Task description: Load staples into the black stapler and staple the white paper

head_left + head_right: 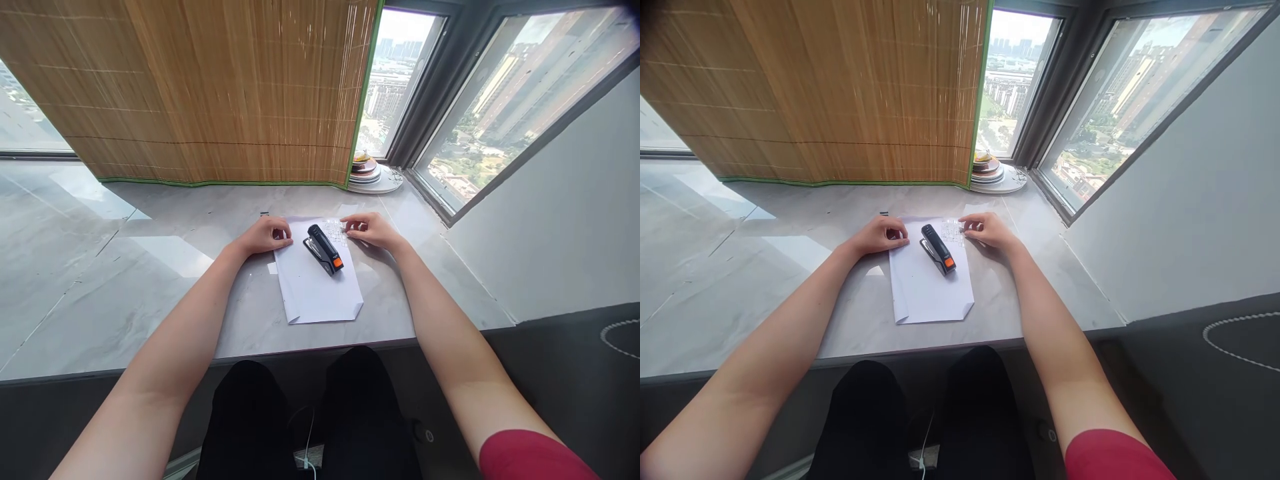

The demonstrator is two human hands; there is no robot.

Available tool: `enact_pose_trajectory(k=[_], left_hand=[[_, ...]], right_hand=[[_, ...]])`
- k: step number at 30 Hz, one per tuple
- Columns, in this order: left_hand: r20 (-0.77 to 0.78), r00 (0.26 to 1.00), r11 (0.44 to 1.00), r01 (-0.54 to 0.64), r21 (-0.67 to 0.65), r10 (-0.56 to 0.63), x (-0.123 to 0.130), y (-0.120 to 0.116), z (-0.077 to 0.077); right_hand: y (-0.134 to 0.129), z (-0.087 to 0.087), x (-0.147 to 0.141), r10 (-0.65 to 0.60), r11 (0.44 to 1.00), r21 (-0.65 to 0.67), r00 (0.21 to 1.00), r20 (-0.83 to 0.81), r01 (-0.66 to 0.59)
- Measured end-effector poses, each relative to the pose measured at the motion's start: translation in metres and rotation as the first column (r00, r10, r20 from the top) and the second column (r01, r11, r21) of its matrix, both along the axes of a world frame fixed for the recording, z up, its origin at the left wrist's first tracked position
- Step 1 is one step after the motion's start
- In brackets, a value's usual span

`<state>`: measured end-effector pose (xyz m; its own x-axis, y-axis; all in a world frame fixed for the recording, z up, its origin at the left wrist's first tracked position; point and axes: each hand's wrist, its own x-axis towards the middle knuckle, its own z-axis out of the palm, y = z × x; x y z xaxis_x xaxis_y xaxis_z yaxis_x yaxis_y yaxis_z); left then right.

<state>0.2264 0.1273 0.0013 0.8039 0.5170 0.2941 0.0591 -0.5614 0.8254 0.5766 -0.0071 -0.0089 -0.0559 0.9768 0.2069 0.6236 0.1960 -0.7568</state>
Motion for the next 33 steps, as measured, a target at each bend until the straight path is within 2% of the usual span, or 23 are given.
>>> enact_pose_trajectory(k=[4, 11, 13, 15, 17, 18, 20, 22, 24, 27, 31, 33], left_hand=[[0.0, 1.0, 0.999, -0.025, -0.019, 0.025, 0.002, 0.0, 0.0], [-0.17, 0.985, 0.976, 0.022, 0.215, 0.016, -0.001, 0.001, -0.003], [-0.195, 0.98, 0.968, 0.019, 0.249, 0.031, -0.001, 0.002, -0.004], [-0.181, 0.976, 0.954, -0.064, 0.292, 0.121, 0.0, 0.006, -0.006], [-0.129, 0.947, 0.905, -0.234, 0.356, 0.295, 0.0, 0.011, -0.009], [-0.105, 0.911, 0.859, -0.331, 0.39, 0.399, 0.0, 0.013, -0.01], [-0.104, 0.807, 0.753, -0.486, 0.443, 0.582, -0.001, 0.019, -0.013], [-0.163, 0.694, 0.673, -0.569, 0.472, 0.701, -0.004, 0.023, -0.016], [-0.216, 0.616, 0.633, -0.612, 0.475, 0.758, -0.007, 0.025, -0.018], [-0.236, 0.547, 0.587, -0.661, 0.467, 0.803, -0.012, 0.026, -0.019], [-0.218, 0.446, 0.495, -0.747, 0.443, 0.868, -0.014, 0.025, -0.017], [-0.179, 0.44, 0.471, -0.762, 0.445, 0.88, -0.013, 0.023, -0.016]], right_hand=[[0.001, 0.003, -0.003, 0.035, 0.998, 0.049, 0.998, 0.058, -0.038], [0.003, 0.003, -0.003, 0.074, 0.992, 0.092, 0.991, 0.113, -0.084], [0.004, 0.002, -0.003, 0.046, 0.992, 0.113, 0.992, 0.116, -0.059], [0.005, 0.001, -0.002, -0.055, 0.985, 0.165, 0.994, 0.094, 0.039], [0.006, 0.0, 0.0, -0.166, 0.966, 0.211, 0.984, 0.067, 0.149], [0.006, -0.001, 0.0, -0.197, 0.96, 0.215, 0.979, 0.061, 0.18], [0.006, -0.001, -0.001, -0.188, 0.968, 0.178, 0.98, 0.062, 0.175], [0.006, -0.001, -0.004, -0.12, 0.987, 0.118, 0.991, 0.061, 0.113], [0.005, 0.0, -0.007, -0.033, 0.998, 0.058, 0.997, 0.066, 0.029], [0.005, 0.003, -0.008, 0.035, 0.999, 0.0, 0.996, 0.082, -0.036], [0.004, 0.002, -0.004, 0.015, 1.0, 0.005, 0.998, 0.064, -0.016], [0.004, 0.001, -0.002, 0.001, 1.0, 0.024, 0.998, 0.06, -0.002]])
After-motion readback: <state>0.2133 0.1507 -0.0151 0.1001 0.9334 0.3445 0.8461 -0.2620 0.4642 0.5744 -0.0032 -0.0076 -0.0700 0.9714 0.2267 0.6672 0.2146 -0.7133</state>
